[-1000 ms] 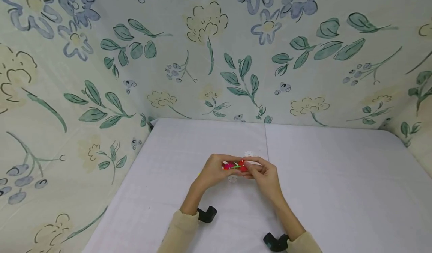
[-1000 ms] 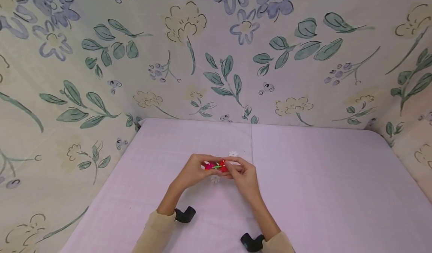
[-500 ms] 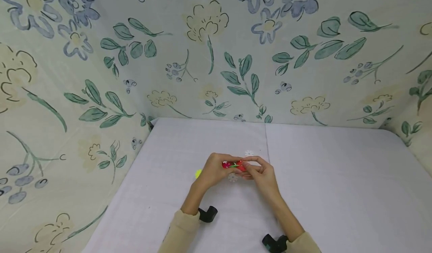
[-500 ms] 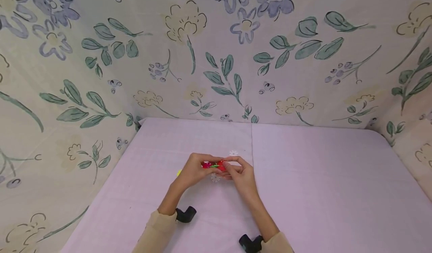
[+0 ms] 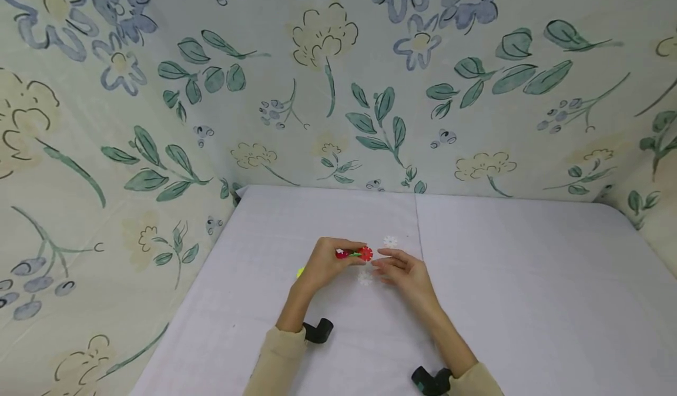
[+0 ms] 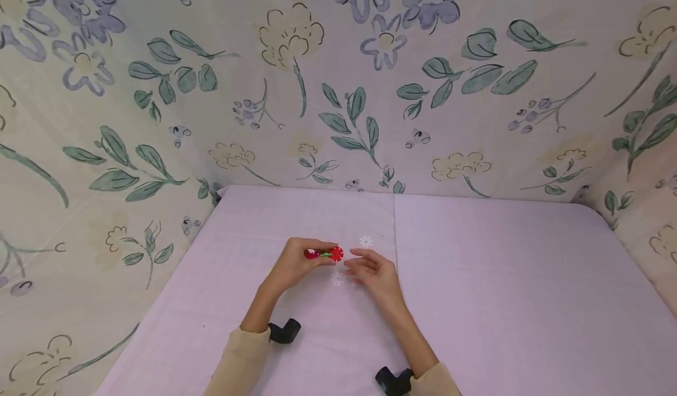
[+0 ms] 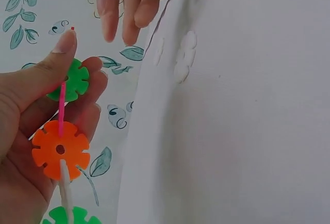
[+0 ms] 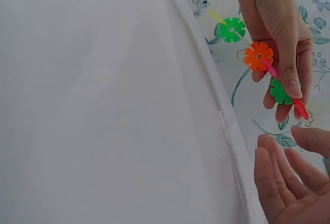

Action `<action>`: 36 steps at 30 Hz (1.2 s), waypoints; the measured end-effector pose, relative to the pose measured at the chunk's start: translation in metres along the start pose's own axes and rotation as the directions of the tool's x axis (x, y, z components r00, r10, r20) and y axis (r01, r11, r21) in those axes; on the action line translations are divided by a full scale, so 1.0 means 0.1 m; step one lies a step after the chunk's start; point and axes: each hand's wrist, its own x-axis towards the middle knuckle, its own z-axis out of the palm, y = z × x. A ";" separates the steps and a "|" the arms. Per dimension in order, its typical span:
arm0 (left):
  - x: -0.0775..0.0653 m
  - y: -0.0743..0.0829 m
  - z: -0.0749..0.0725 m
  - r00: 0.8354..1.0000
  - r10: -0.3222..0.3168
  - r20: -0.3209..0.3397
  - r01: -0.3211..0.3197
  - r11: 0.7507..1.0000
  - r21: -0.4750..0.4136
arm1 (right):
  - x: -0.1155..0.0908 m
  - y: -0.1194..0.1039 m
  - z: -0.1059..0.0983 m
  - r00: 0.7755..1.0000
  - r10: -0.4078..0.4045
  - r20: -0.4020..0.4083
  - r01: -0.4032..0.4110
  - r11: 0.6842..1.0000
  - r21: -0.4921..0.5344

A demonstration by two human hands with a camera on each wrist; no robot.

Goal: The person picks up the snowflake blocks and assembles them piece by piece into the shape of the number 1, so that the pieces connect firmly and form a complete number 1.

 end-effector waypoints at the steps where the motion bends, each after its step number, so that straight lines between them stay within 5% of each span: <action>1: 0.00 0.00 0.00 1.000 -0.005 0.003 0.005 1.000 -0.012 | 0.00 0.01 0.00 1.000 0.010 0.002 -0.010 1.000 -0.007; 8: 0.00 -0.02 0.01 0.999 -0.039 0.022 0.040 0.999 -0.035 | 0.02 0.11 0.05 1.000 0.018 0.012 -0.016 0.988 -0.152; 15: 0.00 -0.05 0.00 0.998 -0.056 0.037 0.058 0.997 -0.053 | 0.04 0.14 0.11 0.999 -0.041 -0.021 0.031 0.935 -0.353; 36: -0.01 -0.11 -0.03 0.996 -0.058 0.061 0.062 0.995 -0.074 | 0.10 0.06 0.21 0.998 -0.049 -0.025 0.029 0.858 -0.512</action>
